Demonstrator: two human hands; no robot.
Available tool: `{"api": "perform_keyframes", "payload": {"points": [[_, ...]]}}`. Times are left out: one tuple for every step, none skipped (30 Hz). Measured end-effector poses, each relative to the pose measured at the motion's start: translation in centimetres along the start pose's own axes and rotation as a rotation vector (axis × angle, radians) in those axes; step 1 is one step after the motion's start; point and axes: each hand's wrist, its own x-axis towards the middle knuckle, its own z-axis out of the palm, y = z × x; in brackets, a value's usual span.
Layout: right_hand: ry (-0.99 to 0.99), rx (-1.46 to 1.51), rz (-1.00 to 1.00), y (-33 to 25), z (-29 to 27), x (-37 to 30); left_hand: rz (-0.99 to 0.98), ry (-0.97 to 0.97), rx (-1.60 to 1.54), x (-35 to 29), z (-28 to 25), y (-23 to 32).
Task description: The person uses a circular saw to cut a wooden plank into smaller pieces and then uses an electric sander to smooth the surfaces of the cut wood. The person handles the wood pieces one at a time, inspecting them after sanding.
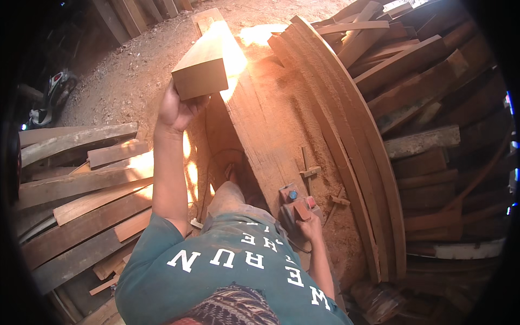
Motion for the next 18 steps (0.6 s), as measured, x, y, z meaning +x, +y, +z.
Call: {"api": "perform_keyframes", "payload": {"points": [[0.018,-0.025,-0.011,-0.2,0.3,0.5,0.005,0.005,0.014,-0.2,0.2,0.0],[0.035,-0.049,-0.022,-0.3,0.5,1.0,0.01,0.009,0.028,-0.3,0.4,0.1],[0.026,-0.064,-0.014,-0.4,0.6,1.4,0.014,0.02,0.033,-0.5,0.7,0.2],[0.017,-0.079,-0.007,-0.4,0.7,2.0,0.017,0.031,0.038,-0.6,1.1,0.3],[0.008,-0.095,0.0,-0.2,0.9,2.3,0.021,0.042,0.043,-0.7,1.4,0.4],[-0.002,-0.061,-0.006,0.6,0.9,2.7,0.018,0.037,0.03,-0.6,1.6,0.4],[-0.018,-0.029,-0.017,1.2,0.7,3.1,0.021,0.036,0.018,-0.5,1.7,0.6],[-0.034,0.003,-0.027,1.9,0.7,3.3,0.023,0.035,0.006,-0.4,1.8,0.8],[-0.034,-0.011,-0.019,1.8,0.4,3.2,0.026,0.028,-0.004,-0.3,1.9,0.8],[-0.035,-0.025,-0.01,1.8,0.1,3.0,0.028,0.021,-0.015,-0.1,2.0,0.8],[-0.035,-0.039,-0.002,1.8,-0.2,2.8,0.031,0.014,-0.025,0.0,2.0,0.9],[-0.034,-0.032,-0.003,1.6,-0.3,2.3,0.022,0.0,-0.032,0.0,2.0,1.1],[-0.033,-0.024,-0.004,1.4,-0.3,1.7,0.025,-0.007,-0.041,0.2,1.8,1.1],[-0.032,-0.016,-0.006,1.4,-0.4,1.2,0.028,-0.014,-0.05,0.4,1.7,1.1],[-0.037,-0.009,0.001,1.8,-0.4,0.8,0.028,-0.023,-0.057,0.6,1.7,1.0],[-0.042,-0.001,0.008,2.3,-0.4,0.4,0.034,-0.025,-0.039,0.6,1.7,1.0],[-0.047,0.007,0.015,3.0,-0.3,0.0,0.041,-0.028,-0.021,0.6,1.8,1.1],[-0.052,0.034,0.001,3.6,0.1,-0.3,0.047,-0.031,-0.001,0.5,1.9,1.2]]}}
